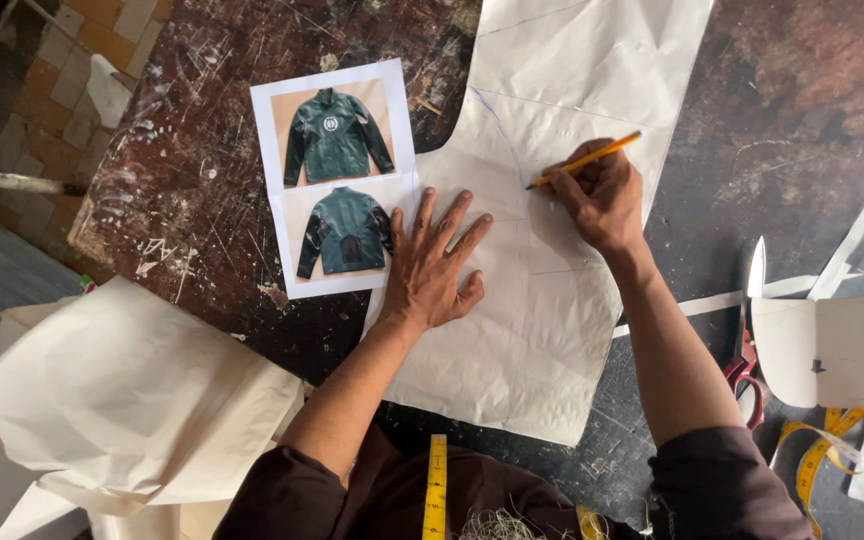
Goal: The person traces and draws a garment pattern onto a large sheet of paper using a pencil, referencing a printed image of a jacket. They adjust the paper and reference image on the table while sketching the outline.
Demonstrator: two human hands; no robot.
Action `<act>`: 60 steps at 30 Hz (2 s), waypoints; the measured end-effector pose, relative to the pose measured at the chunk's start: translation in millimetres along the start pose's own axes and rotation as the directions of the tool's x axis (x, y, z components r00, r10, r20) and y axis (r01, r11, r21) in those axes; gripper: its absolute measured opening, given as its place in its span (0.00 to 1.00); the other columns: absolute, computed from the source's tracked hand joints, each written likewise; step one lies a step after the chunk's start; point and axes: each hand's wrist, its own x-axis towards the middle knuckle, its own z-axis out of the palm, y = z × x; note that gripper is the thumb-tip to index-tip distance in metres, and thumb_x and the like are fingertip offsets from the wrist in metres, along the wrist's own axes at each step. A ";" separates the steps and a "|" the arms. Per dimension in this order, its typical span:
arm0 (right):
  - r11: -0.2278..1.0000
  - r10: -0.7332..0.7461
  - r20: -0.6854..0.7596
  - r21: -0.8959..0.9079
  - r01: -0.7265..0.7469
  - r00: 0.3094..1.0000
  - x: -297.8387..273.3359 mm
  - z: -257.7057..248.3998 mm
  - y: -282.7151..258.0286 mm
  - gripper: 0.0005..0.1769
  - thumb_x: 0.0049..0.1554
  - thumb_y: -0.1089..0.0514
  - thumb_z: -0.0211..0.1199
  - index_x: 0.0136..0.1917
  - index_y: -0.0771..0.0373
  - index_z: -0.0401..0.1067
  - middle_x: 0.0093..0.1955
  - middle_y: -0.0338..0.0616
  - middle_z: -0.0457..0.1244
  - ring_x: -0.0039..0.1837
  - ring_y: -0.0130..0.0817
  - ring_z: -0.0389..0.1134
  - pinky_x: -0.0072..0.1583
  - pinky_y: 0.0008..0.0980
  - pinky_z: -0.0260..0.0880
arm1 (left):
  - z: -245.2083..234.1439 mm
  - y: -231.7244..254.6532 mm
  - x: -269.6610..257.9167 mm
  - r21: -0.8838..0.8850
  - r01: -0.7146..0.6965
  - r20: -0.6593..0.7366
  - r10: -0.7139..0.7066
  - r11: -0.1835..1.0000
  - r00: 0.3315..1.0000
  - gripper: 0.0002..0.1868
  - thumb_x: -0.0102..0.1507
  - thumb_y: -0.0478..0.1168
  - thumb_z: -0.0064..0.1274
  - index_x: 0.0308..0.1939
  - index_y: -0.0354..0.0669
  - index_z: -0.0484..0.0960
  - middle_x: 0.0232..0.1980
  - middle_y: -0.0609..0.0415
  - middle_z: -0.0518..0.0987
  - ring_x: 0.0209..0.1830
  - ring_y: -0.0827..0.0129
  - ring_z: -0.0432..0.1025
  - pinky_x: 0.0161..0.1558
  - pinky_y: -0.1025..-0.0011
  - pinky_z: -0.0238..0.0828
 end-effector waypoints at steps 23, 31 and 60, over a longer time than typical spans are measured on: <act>0.996 0.080 0.008 0.047 -0.080 0.997 -71.6 -2.4 3.1 0.08 0.61 0.68 0.64 0.51 0.72 0.67 0.47 0.52 0.72 0.49 0.30 0.75 0.52 0.28 0.78 | 3.1 0.7 -1.1 0.017 0.003 0.017 -0.003 1.000 1.000 0.43 0.54 0.51 0.56 0.75 0.62 0.65 0.83 0.54 0.48 0.83 0.41 0.39 0.71 0.25 0.39; 0.992 0.117 -0.014 0.037 -0.117 0.993 -84.7 -2.3 3.8 0.10 0.61 0.68 0.63 0.52 0.72 0.65 0.47 0.54 0.72 0.49 0.31 0.75 0.52 0.28 0.77 | 9.4 -2.9 -5.3 0.021 -0.008 -0.001 0.008 1.000 1.000 0.43 0.56 0.51 0.55 0.77 0.63 0.64 0.84 0.55 0.48 0.83 0.43 0.38 0.72 0.25 0.38; 0.676 0.432 -0.594 -0.284 -0.680 0.678 -339.1 -116.8 9.1 0.11 0.56 0.53 0.64 0.47 0.62 0.73 0.38 0.48 0.66 0.42 0.42 0.70 0.42 0.40 0.68 | 27.6 -10.0 -2.1 0.137 -0.092 0.131 0.074 0.986 0.989 0.43 0.65 0.72 0.30 0.81 0.64 0.53 0.86 0.52 0.41 0.82 0.35 0.30 0.70 0.24 0.22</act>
